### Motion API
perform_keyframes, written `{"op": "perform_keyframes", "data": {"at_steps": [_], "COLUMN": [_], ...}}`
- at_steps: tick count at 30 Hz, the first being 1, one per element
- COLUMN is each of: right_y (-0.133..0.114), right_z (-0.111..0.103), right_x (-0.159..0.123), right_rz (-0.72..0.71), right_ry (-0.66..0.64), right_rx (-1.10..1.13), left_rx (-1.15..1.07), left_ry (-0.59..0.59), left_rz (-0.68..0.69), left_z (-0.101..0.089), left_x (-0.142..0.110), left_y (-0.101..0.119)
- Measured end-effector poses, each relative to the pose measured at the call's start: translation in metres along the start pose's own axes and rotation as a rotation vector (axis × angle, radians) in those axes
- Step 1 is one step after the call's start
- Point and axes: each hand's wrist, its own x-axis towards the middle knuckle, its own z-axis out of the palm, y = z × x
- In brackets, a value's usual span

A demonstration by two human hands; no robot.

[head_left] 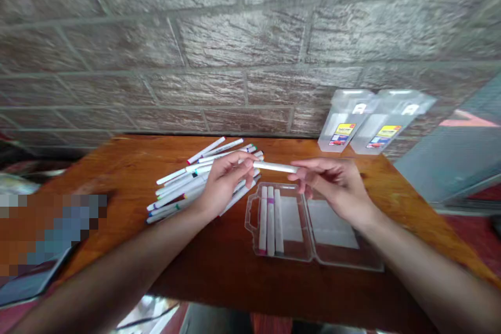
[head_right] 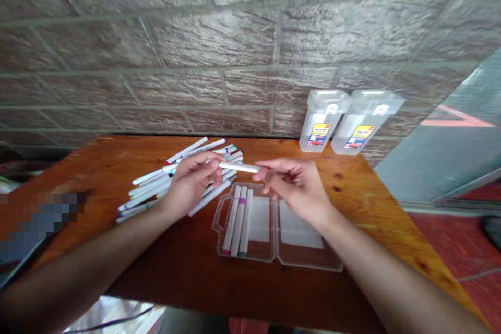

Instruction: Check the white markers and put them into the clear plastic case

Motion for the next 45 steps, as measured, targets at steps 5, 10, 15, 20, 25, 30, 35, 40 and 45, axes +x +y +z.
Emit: {"op": "perform_keyframes", "data": {"at_steps": [5, 10, 15, 20, 25, 30, 35, 40, 45], "right_y": [-0.0013, -0.0028, -0.0029, -0.002, -0.0005, -0.0033, -0.0048, -0.0036, 0.0004], "right_z": [0.0005, 0.0003, 0.0, -0.0019, -0.003, -0.0025, -0.0023, 0.001, -0.0007], "right_x": [0.0011, 0.0016, 0.0014, 0.001, 0.0012, 0.0002, -0.0002, 0.0028, 0.0064], "right_rz": [-0.012, -0.017, 0.006, 0.018, 0.01, 0.031, 0.034, 0.019, 0.007], "right_ry": [-0.033, -0.045, -0.054, -0.089, -0.117, -0.137, -0.132, -0.051, 0.031], "right_rx": [0.014, 0.045, 0.066, 0.107, 0.136, 0.164, 0.169, 0.048, -0.004], "left_rx": [-0.018, -0.024, -0.031, -0.053, -0.077, -0.103, -0.094, 0.014, 0.079], "left_ry": [-0.008, -0.008, -0.008, -0.003, 0.012, 0.024, 0.024, 0.003, -0.029], "left_rz": [-0.003, -0.01, -0.013, -0.015, -0.032, -0.053, -0.048, 0.005, 0.031], "left_z": [-0.001, -0.0025, -0.0025, -0.002, -0.0004, 0.0015, 0.0022, 0.0018, 0.0014], "left_x": [0.0014, 0.0012, 0.0007, 0.0011, 0.0012, 0.0006, 0.0005, -0.0008, -0.003], "left_y": [-0.0007, -0.0017, -0.0012, -0.0006, 0.0011, 0.0025, 0.0034, 0.0012, -0.0012]}}
